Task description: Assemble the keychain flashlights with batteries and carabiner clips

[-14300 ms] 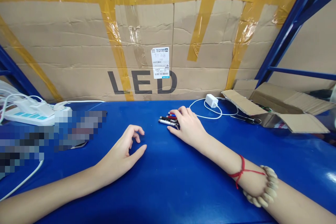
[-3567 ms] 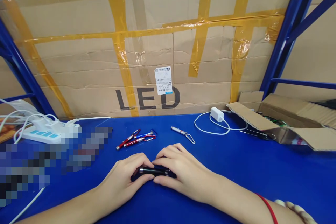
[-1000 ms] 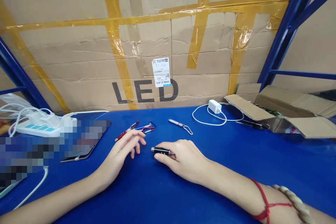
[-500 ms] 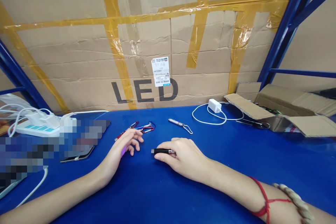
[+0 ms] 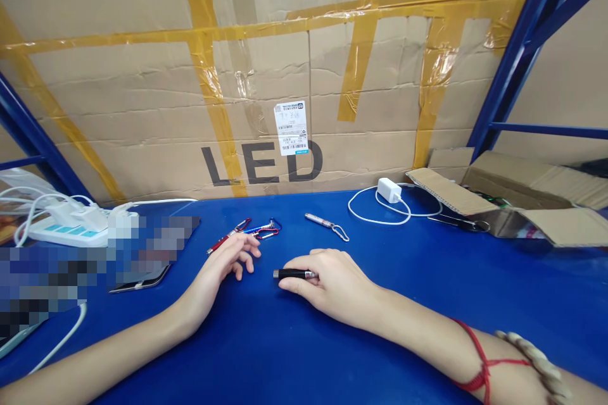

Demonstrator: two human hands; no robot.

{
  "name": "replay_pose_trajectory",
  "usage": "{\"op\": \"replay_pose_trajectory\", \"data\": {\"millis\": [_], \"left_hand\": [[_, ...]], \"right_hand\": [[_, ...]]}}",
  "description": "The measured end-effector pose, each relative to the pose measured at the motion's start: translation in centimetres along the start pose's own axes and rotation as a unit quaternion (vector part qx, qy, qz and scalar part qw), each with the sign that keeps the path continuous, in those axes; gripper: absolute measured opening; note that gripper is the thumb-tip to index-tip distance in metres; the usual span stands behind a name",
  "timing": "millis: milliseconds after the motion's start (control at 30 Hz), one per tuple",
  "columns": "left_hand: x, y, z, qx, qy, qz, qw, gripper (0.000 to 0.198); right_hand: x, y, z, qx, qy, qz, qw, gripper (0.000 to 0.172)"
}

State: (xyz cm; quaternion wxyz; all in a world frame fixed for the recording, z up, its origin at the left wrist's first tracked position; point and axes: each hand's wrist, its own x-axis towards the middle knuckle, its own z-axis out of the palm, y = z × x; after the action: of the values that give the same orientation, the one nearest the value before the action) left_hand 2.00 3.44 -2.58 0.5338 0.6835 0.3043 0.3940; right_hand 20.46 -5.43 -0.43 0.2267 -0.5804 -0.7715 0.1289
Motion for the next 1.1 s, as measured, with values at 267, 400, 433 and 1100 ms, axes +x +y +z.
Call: {"op": "replay_pose_trajectory", "data": {"millis": [267,400,433,1100], "left_hand": [[-0.08,0.06,-0.05,0.007,-0.003,-0.001,1.0,0.034],[-0.15,0.19,-0.04,0.012,-0.008,-0.004,1.0,0.034],[-0.16,0.23,-0.04,0.013,-0.008,-0.005,1.0,0.034],[-0.1,0.13,0.01,0.006,-0.007,-0.001,1.0,0.031]], "right_hand": [[-0.13,0.0,0.07,0.0,-0.004,-0.004,1.0,0.026],[-0.15,-0.14,0.01,0.01,-0.01,-0.006,1.0,0.025],[-0.13,-0.17,-0.03,0.011,-0.011,-0.007,1.0,0.026],[-0.19,-0.26,-0.12,-0.011,-0.002,0.001,1.0,0.023]]}}
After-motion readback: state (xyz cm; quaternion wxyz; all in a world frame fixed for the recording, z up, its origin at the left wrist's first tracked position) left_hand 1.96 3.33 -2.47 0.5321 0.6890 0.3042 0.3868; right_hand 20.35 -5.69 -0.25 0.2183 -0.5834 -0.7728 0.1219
